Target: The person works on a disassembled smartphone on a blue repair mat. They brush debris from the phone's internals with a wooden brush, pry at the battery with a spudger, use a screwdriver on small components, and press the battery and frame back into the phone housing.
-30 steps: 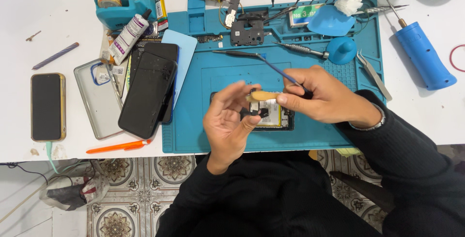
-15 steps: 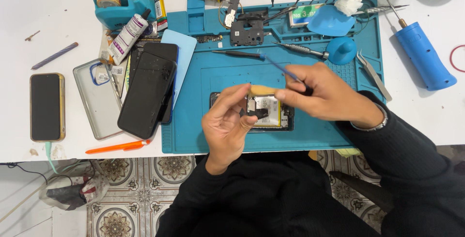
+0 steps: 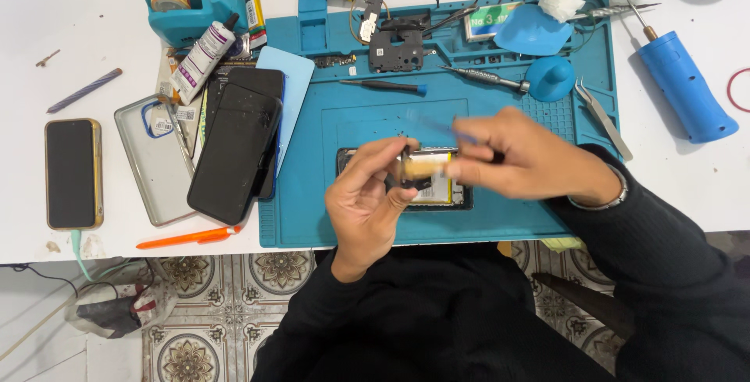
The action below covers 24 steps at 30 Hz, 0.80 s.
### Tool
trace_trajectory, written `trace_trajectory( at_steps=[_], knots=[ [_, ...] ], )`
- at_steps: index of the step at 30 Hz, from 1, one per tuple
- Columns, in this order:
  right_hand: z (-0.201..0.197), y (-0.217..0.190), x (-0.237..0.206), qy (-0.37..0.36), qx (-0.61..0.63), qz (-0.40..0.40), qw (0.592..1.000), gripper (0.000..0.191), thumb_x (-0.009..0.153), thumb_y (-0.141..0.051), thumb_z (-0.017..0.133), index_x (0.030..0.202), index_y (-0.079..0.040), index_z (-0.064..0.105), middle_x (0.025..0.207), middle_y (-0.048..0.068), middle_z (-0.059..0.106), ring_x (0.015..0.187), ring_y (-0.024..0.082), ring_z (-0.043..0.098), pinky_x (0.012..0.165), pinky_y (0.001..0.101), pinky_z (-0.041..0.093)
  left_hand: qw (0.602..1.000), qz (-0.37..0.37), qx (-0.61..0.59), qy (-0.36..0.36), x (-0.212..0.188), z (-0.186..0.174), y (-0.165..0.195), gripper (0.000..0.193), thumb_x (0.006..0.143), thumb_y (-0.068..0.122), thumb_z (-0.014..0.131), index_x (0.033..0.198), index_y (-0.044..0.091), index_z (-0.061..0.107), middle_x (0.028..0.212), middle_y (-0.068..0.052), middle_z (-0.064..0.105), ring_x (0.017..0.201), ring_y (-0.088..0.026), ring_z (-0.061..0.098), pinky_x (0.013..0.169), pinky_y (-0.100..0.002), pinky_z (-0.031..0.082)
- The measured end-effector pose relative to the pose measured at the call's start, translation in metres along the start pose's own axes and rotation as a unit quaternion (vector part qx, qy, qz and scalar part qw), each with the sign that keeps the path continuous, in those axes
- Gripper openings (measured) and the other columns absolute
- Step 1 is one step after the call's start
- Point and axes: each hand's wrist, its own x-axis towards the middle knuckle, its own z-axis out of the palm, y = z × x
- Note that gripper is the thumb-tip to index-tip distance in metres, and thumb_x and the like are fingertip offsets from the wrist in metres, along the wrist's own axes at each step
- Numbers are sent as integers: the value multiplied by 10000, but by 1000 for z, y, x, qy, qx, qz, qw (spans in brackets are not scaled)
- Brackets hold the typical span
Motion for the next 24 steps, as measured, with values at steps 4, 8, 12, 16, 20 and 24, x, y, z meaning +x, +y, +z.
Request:
trace_trajectory(
  at_steps=[4, 8, 12, 16, 20, 24],
  knots=[
    [-4, 5, 2, 48, -72, -60, 994, 376, 950, -250, 691, 696, -136, 439, 487, -51, 392, 385, 41, 388, 360, 237, 284, 1000, -21, -4, 7, -1, 1, 0, 491, 986, 19, 788, 1434, -52, 604, 1327, -137, 633, 1011, -115, 591, 972, -261, 518],
    [-21, 8, -2, 177, -216, 35, 960, 404, 1024, -258, 697, 762, -68, 455, 538, 38, 430, 439, 178, 419, 451, 339, 314, 999, -9, 34, 13, 2, 2, 6, 496, 947, 55, 811, 1398, -4, 614, 1370, -144, 644, 1024, -109, 581, 962, -266, 498],
    [-20, 13, 2, 152, -311, 45, 937, 319, 1023, -268, 705, 867, -42, 544, 625, 74, 564, 526, 293, 542, 506, 409, 410, 982, 44, 173, -52, 9, 7, 17, 246, 919, 69, 852, 1119, 60, 709, 1267, -128, 710, 1086, -184, 683, 955, -292, 557],
    [-19, 13, 4, 137, -356, 32, 924, 293, 980, -289, 735, 891, -45, 599, 701, 84, 636, 594, 302, 620, 537, 418, 457, 947, 95, 300, -65, 15, 18, 22, 269, 814, 92, 903, 1015, 85, 724, 1211, -104, 738, 988, -216, 681, 864, -304, 571],
    [-19, 6, 2, 154, -389, 35, 907, 255, 962, -256, 750, 922, -35, 631, 825, 95, 653, 683, 293, 634, 599, 408, 486, 918, 126, 365, -85, 18, 26, 17, 260, 780, 60, 892, 991, 82, 743, 1215, -81, 736, 992, -250, 645, 854, -336, 553],
    [-19, 0, 0, 187, -419, -23, 888, 196, 954, -206, 749, 947, -32, 658, 899, 94, 627, 761, 298, 617, 679, 411, 506, 896, 140, 410, -96, 17, 27, 14, 251, 783, 97, 893, 987, 96, 748, 1224, -39, 734, 994, -238, 630, 848, -353, 512]
  ],
)
